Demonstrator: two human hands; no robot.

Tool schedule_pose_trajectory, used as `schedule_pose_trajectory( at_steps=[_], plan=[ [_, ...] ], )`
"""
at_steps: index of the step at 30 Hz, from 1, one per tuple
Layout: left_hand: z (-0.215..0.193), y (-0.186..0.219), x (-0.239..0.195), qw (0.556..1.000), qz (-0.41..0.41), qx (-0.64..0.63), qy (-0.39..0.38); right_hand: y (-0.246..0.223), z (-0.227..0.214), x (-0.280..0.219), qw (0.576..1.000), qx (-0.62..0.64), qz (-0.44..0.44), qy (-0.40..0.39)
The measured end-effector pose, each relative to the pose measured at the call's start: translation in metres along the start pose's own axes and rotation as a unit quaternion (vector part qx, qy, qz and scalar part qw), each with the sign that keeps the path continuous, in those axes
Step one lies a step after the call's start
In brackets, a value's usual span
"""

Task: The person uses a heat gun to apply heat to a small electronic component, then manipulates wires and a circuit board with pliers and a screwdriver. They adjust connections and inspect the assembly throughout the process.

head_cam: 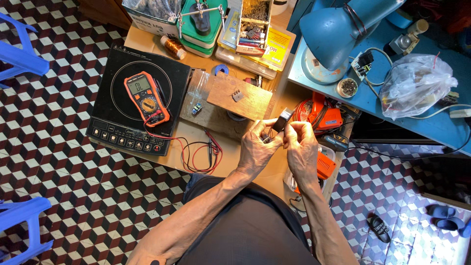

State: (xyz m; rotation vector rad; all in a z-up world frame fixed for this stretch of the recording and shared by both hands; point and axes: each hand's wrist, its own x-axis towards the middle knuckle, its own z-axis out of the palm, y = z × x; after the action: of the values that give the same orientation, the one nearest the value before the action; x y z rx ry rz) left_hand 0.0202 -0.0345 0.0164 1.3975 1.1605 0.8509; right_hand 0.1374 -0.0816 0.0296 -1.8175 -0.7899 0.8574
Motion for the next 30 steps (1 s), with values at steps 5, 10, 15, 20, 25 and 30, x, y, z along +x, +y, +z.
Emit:
schedule_pose_trajectory(
  at_steps=[5, 10, 15, 20, 25, 30],
  plan=[
    [-0.007, 0.004, -0.002, 0.989, 0.142, 0.028, -0.001, 0.016, -0.011, 0.015, 0.960, 0.264, 0.055, -0.078],
    [-0.012, 0.010, -0.010, 0.981, 0.191, 0.024, -0.012, 0.031, -0.028, 0.014, 0.877, 0.441, 0.130, -0.143],
    [-0.012, 0.016, -0.009, 0.982, 0.186, 0.040, -0.007, 0.046, -0.026, 0.014, 0.838, 0.506, 0.143, -0.146],
    [-0.016, 0.020, -0.006, 0.985, 0.168, 0.025, -0.032, 0.047, -0.028, 0.015, 0.827, 0.521, 0.146, -0.152],
    [-0.018, 0.018, -0.001, 0.982, 0.182, 0.015, -0.043, 0.037, -0.030, 0.010, 0.861, 0.465, 0.150, -0.145],
    [-0.015, 0.007, 0.000, 0.991, 0.093, -0.036, -0.086, 0.024, -0.030, 0.012, 0.908, 0.371, 0.091, -0.172]
  ],
)
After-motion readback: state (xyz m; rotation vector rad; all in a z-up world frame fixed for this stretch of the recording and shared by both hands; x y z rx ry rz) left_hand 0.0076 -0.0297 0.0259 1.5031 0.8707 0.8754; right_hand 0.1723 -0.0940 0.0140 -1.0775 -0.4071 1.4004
